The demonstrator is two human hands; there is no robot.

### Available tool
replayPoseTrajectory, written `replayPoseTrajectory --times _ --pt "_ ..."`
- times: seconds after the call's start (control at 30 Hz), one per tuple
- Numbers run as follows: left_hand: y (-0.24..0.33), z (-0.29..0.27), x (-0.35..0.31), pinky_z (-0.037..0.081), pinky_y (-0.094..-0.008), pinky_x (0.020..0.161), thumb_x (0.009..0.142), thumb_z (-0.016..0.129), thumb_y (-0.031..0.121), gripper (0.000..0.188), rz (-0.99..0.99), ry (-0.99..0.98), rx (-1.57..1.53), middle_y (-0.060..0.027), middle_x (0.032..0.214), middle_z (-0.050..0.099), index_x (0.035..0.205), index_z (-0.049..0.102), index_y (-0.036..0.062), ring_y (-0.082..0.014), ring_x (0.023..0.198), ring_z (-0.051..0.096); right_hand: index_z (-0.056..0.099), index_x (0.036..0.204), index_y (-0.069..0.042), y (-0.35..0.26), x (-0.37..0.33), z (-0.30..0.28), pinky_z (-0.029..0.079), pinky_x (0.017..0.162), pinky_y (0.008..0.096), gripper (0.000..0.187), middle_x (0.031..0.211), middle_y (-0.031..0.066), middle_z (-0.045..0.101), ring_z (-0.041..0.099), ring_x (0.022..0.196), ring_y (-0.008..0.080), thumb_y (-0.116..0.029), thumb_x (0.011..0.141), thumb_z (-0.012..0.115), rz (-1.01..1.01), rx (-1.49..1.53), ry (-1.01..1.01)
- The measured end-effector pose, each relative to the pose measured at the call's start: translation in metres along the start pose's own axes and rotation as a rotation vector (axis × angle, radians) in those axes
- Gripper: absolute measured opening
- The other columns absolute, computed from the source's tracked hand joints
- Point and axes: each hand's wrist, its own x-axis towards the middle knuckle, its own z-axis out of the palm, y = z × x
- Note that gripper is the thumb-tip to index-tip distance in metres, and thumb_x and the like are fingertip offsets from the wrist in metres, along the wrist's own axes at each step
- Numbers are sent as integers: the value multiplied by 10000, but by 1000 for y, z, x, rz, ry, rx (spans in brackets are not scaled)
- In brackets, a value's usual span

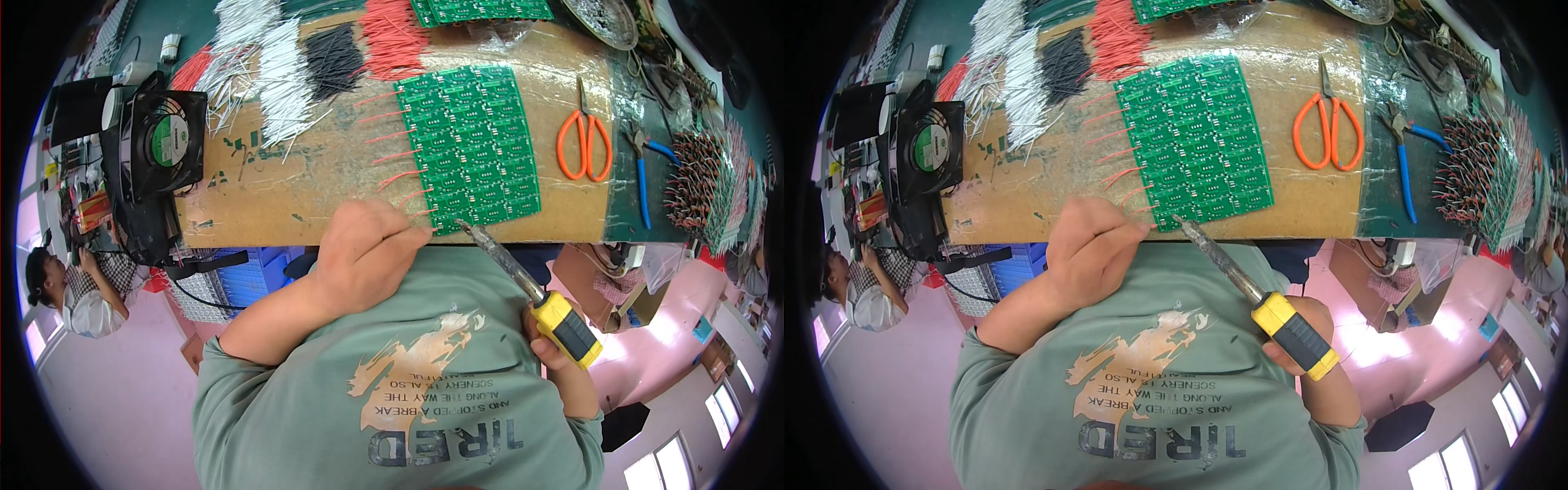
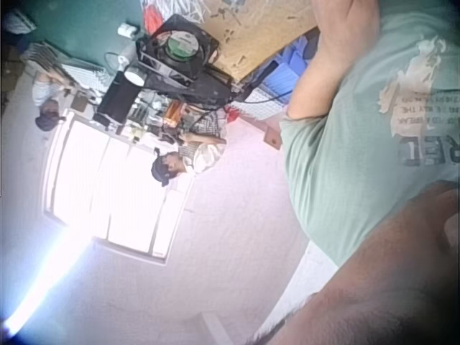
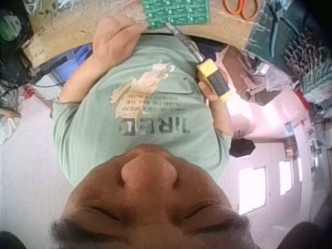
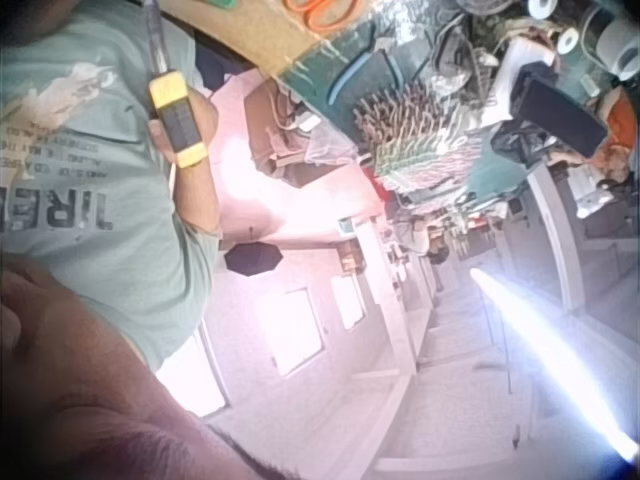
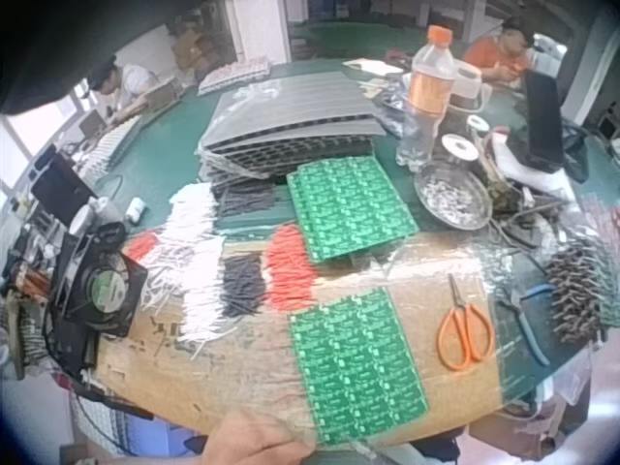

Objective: The person picks up wires from the table by hand and solders them onto a circuit board using a soldering iron.

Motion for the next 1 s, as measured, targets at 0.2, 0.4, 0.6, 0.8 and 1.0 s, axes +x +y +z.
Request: replayPoseTrajectory --times 0.2,0.4,0.6,0.8,1.0 --pt "1 5 -6 480 -349 656 691 791 -94 298 2 -3 -31 -79 877 644 964 729 9 -259 783 619 677 942 -53 2 -4 -3 483 561 364 416 729 77 618 604 595 291 -432 810 789 61 -55 -144" --pt "-1 6 -6 481 -350 635 691 782 -101 295 3 -15 -36 -75 860 625 962 730 4 -257 769 610 667 944 -64 6 -5 5 487 569 360 424 730 76 623 606 597 297 -444 798 785 98 -2 -79" --pt "-1 9 -5 478 -350 632 683 777 -109 303 3 -8 -35 -72 847 612 962 730 2 -253 758 607 666 931 -55 3 0 5 493 573 364 467 722 89 627 604 594 305 -476 782 801 98 -23 -140" --pt "-1 8 -4 479 -348 630 677 777 -114 307 6 -1 -38 -70 841 611 958 729 -1 -251 753 608 659 904 -55 3 3 8 487 565 355 467 702 83 610 587 578 302 -481 783 805 66 -2 -79" --pt "-2 10 -5 481 -346 631 680 783 -113 299 1 9 -44 -70 843 614 953 729 -3 -249 752 610 649 905 -53 5 0 8 470 548 356 409 689 74 589 572 564 283 -411 791 810 -2 -33 -68"
